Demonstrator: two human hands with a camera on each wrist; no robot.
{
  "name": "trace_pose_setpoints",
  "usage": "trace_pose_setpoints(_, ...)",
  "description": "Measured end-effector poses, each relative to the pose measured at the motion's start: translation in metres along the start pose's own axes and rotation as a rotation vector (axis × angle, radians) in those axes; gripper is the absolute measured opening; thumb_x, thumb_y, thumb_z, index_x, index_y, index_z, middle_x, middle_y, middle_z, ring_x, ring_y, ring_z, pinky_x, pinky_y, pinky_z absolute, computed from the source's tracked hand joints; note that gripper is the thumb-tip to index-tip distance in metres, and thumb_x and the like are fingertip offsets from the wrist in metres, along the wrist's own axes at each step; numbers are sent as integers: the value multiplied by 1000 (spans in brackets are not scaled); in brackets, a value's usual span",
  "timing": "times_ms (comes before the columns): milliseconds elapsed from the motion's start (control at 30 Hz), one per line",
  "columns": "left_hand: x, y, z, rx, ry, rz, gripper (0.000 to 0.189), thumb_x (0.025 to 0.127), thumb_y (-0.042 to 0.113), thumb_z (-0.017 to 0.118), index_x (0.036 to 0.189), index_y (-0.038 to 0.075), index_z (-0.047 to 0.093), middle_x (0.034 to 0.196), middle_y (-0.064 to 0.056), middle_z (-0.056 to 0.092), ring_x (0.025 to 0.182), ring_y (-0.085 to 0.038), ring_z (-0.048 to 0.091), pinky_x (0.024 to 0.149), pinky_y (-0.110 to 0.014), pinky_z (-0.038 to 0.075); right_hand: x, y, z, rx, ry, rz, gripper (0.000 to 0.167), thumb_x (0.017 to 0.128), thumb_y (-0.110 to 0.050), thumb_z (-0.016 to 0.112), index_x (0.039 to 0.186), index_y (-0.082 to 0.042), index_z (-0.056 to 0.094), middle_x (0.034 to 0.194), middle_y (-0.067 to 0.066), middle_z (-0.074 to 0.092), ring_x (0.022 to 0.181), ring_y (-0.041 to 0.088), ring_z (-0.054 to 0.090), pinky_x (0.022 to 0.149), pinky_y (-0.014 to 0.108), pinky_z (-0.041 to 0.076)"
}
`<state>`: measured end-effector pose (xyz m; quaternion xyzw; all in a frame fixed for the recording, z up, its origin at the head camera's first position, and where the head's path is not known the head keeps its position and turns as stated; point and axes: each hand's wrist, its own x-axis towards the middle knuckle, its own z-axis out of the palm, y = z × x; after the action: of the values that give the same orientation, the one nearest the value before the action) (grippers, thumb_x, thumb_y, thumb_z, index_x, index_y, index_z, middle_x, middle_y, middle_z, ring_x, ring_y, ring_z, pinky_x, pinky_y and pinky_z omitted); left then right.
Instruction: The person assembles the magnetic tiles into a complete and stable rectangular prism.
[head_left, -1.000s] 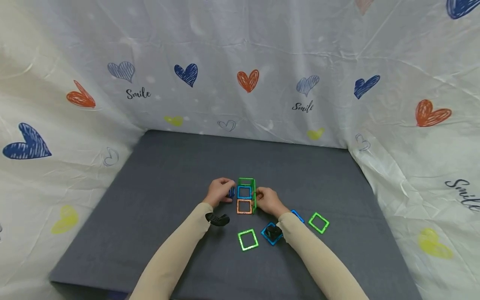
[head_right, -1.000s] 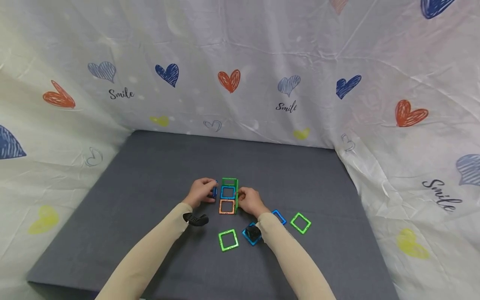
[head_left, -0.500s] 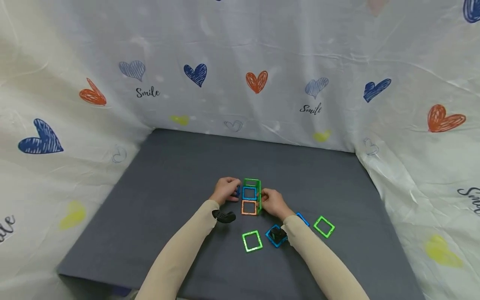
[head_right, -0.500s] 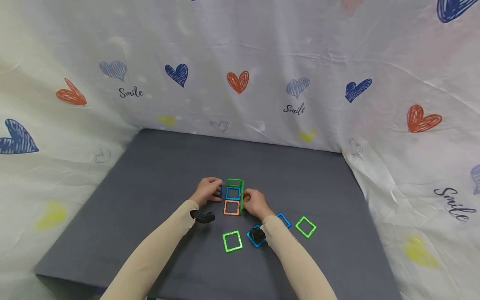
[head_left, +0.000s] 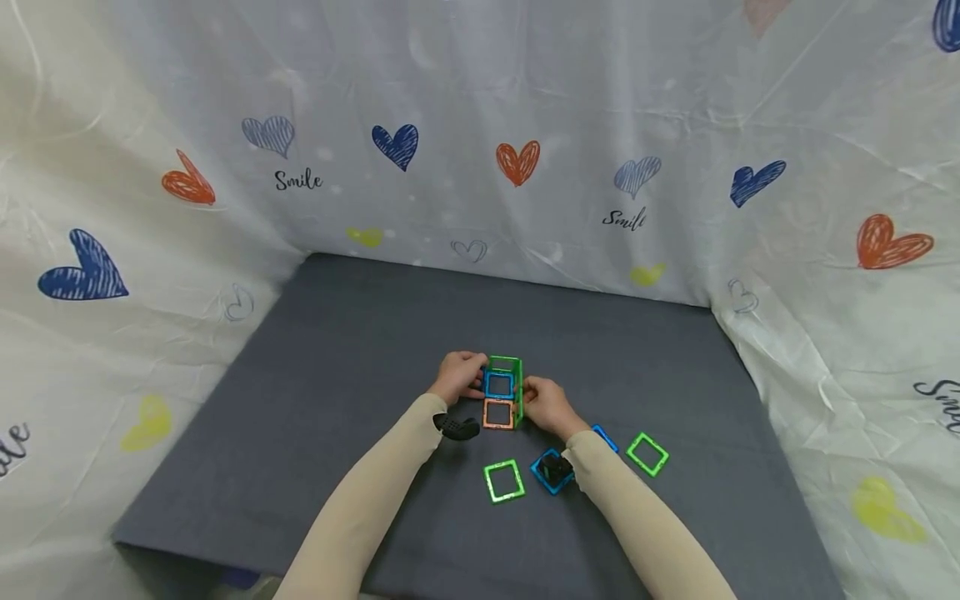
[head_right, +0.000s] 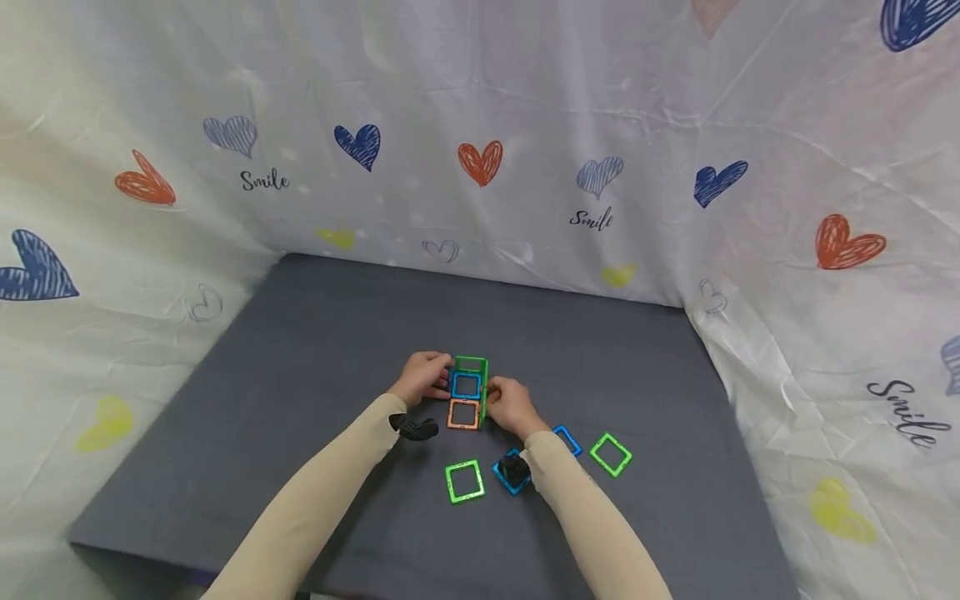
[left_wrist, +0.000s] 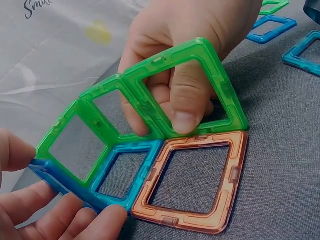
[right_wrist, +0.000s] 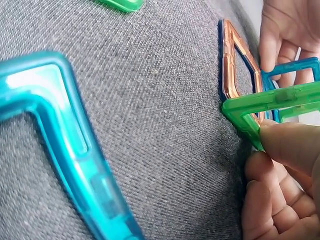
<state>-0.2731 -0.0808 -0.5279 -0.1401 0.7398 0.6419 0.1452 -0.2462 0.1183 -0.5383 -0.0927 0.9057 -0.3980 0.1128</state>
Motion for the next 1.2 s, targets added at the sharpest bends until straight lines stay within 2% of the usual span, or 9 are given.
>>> trace_pose_setpoints(167,1,1,0,11,-12,5,40,93,24,58,127,4,68,90,-8,59,77,-18,58,61,-32,62,1,-2,-1,5,-2,22,20,86,6,62,100,-6,72,82,7,64,71,19,53,64,29,42)
trace_pose_setpoints(200,2,0,2,14,-5,2,40,93,24,58,127,5,68,90,-8,60,77,-18,59,60,-32,62,1,-1,-1,7,-8,21,20,87,5,61,100,-5,71,82,8,64,71,19,54,64,29,42)
trace_pose_setpoints(333,0,-6,-10,18,60,10,36,95,23,58,125,6,69,89,-8,61,75,-18,59,56,-31,61,6,-8,9,-8,-35,-35,14,91,-2,66,104,-4,71,84,9,66,73,19,56,65,29,45)
trace_pose_setpoints(500,-1,-8,-6,48,-3,66,36,97,27,56,127,9,69,86,-7,63,71,-16,62,58,-31,61,0,-8,12,-38,5,2,17,91,-8,73,108,-3,72,85,10,66,76,20,58,66,31,46)
trace_pose_setpoints(567,1,-5,3,63,-25,85,36,98,27,55,126,10,70,85,-6,63,70,-16,62,58,-31,62,-4,-3,5,-44,24,22,16,92,-5,71,108,-2,72,86,10,66,77,21,58,67,32,46)
trace_pose_setpoints(733,-1,-7,4,84,25,79,32,99,32,61,121,10,72,86,-8,63,69,-16,62,56,-31,61,-5,-2,6,-25,5,0,18,92,-1,66,109,-3,72,86,9,67,76,20,58,66,31,46)
trace_pose_setpoints(900,-1,-8,4,87,17,87,36,100,37,65,121,9,71,89,-10,66,68,-16,64,54,-31,60,-6,-3,8,0,17,9,19,92,2,63,108,-4,72,84,9,66,74,20,57,65,31,45)
trace_pose_setpoints(1033,-1,-4,5,85,0,78,35,100,36,64,120,8,71,88,-10,66,67,-16,63,54,-31,60,-6,-2,9,-14,40,13,15,92,0,66,105,-4,72,84,8,67,75,19,58,66,31,47)
trace_pose_setpoints(1200,0,0,5,114,14,67,35,100,37,63,118,8,71,87,-10,64,65,-17,62,53,-31,60,-4,-3,7,-20,40,-5,16,91,-1,67,105,-5,73,81,7,65,71,18,56,64,30,45)
